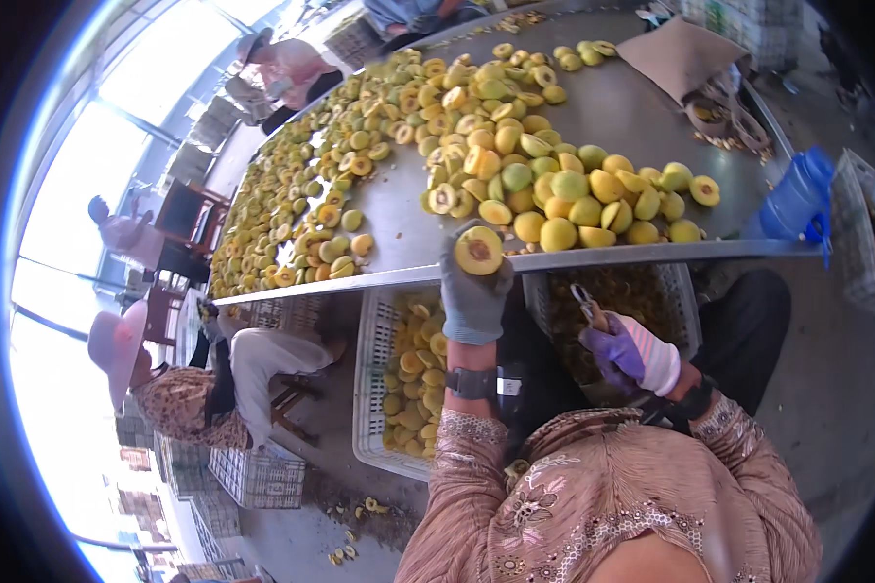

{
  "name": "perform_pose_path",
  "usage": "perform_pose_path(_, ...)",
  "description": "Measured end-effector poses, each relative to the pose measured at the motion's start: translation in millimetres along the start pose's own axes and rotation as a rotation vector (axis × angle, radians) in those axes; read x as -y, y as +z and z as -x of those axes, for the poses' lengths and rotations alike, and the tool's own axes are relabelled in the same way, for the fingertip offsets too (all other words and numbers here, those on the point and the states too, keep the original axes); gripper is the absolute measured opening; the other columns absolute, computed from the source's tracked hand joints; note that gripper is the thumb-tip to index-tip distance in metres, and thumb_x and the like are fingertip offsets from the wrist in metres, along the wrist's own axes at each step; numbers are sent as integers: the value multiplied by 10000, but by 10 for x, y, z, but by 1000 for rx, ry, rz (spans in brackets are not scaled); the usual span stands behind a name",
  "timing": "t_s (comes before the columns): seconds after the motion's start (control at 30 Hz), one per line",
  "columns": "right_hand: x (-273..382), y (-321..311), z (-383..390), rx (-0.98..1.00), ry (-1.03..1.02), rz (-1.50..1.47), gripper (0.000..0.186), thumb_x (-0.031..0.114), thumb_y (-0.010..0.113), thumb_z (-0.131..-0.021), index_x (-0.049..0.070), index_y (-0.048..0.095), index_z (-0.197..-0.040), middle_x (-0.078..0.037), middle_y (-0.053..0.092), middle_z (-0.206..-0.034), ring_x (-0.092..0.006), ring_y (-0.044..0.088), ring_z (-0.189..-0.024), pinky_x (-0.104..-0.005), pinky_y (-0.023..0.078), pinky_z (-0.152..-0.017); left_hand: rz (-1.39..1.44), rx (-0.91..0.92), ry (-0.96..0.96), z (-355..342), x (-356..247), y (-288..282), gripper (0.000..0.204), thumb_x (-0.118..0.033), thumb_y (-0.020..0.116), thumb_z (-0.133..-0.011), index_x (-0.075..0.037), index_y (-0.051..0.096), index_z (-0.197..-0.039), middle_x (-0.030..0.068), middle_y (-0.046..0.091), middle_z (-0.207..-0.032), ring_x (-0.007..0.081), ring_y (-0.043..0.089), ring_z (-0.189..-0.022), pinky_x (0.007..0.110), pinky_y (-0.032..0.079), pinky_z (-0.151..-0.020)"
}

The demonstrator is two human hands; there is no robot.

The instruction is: The person repeatedly picks up halved mangoes from a metal table, uses a small knife to remove the seed, and places the pitted fruit into a white basket below. The person works continuously, handling each mango one at a time.

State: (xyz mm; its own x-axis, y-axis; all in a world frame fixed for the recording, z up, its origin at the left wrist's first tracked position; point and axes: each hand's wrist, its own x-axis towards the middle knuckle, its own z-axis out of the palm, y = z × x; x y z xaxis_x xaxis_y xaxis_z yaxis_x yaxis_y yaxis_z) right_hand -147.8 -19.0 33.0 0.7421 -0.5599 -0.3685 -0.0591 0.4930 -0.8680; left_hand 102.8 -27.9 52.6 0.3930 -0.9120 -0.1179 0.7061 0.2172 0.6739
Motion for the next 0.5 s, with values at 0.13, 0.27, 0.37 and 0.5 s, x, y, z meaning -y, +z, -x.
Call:
perform_pose_path(0.13,342,279,57,27,99,49,255,332,558,-947,88,508,-999,16,461,-540,-91,417,-364,-243,311,-327,-127,-174,-22,285,132,270,536,-580,351,-983,-108,590,-1071,84,641,-883,173,579,-610,270,447,-461)
perform_pose_path(0.27,497,393,99,75,79,54,267,334,553,-944,86,512,-1033,12,488,-600,-90,449,-410,-249,346,-354,-200,-187,-10,464,206,418,616,-600,334,-984,-51,602,-1064,117,650,-920,196,607,-779,286,510,-690)
perform_pose_path(0.37,496,432,93,64,74,69,259,325,548,-952,80,506,-1026,17,468,-586,-96,441,-402,-254,339,-350,-258,-244,-14,540,293,451,657,-661,305,-966,-78,593,-1065,81,651,-914,157,602,-734,252,487,-565)
perform_pose_path(0.5,433,464,73,40,65,31,259,321,548,-960,75,504,-1025,6,471,-584,-101,443,-404,-262,347,-354,-417,-227,94,587,369,412,739,-686,305,-957,-22,619,-1034,60,646,-885,141,597,-737,245,491,-606)
